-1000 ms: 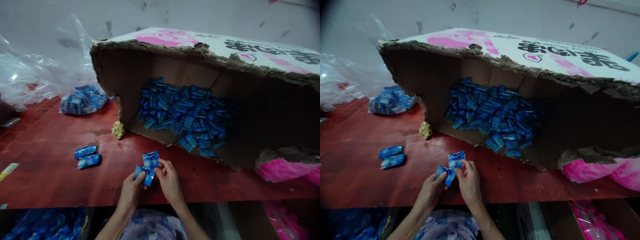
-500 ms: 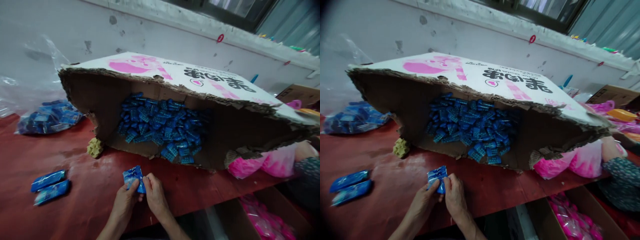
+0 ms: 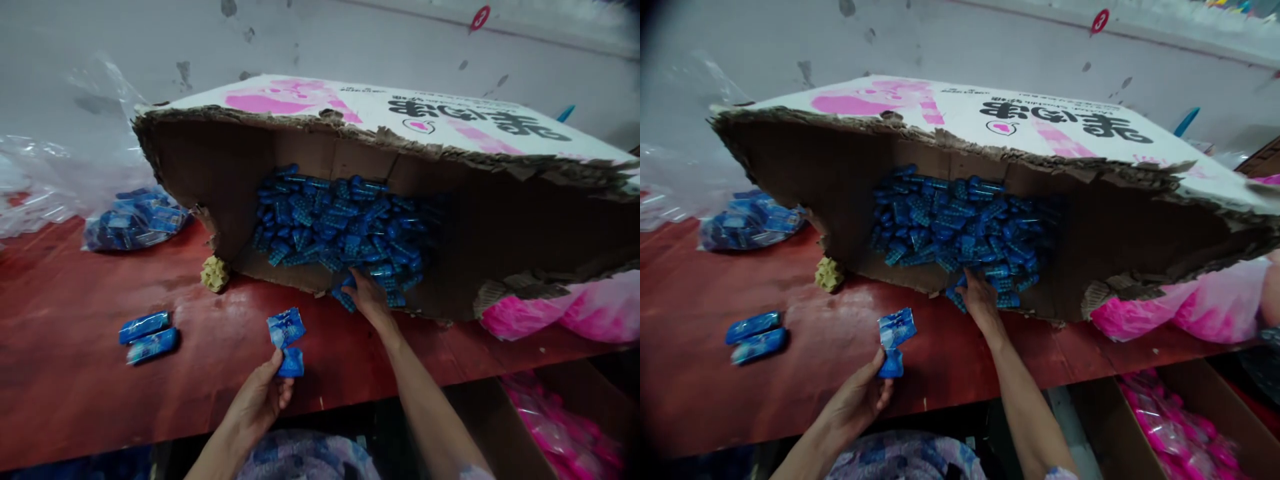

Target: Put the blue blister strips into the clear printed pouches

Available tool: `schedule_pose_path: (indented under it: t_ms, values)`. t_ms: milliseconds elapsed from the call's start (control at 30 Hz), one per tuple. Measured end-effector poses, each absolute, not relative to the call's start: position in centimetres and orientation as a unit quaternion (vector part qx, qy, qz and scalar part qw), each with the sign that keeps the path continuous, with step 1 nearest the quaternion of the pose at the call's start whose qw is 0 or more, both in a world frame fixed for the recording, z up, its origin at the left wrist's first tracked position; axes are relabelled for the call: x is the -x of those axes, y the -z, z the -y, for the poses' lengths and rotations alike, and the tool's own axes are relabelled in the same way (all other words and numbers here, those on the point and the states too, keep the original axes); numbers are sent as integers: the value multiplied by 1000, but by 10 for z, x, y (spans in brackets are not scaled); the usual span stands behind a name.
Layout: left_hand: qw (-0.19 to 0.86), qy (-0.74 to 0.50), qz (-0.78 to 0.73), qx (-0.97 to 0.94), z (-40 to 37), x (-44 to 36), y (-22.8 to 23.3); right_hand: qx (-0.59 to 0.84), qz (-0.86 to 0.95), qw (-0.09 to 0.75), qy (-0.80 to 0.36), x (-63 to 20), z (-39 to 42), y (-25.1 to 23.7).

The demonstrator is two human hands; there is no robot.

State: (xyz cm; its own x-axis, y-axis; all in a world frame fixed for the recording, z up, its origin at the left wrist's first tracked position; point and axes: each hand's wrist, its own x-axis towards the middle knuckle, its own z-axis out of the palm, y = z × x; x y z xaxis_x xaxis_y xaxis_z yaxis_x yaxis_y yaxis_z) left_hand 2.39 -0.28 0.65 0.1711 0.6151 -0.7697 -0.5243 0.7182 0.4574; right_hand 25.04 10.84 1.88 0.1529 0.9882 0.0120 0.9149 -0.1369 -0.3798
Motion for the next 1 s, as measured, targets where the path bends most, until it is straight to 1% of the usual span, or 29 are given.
schedule_pose_path:
  t_ms: [167,267,333,400,433,500,567,767,1000]
  values:
    - [757,-374,-535,-5,2,-23,-9,756,577,273,-143,-253,-95,-21]
    - [752,-397,-526,-7,1,-23,-6,750,541,335,-181,-246,-79,-23]
    - [745,-416,-521,-14,0,-23,-3,715,507,395,-276,-234,-63,-25]
    - [741,-434,-511,-37,0,-23,0,618,417,481,-461,-219,-45,-28]
    - [741,-440,-505,-53,1,-23,2,569,373,500,-536,-210,-37,-29]
    - [740,-449,-493,-88,1,-22,4,507,310,510,-622,-196,-24,-30]
    - [736,-452,-490,-121,2,-21,4,491,285,507,-648,-186,-16,-29]
    - [682,-467,-534,-181,3,-19,2,494,276,503,-653,-179,-13,-20]
    - [629,-463,-570,-254,4,-10,3,488,273,498,-663,-177,-5,-22]
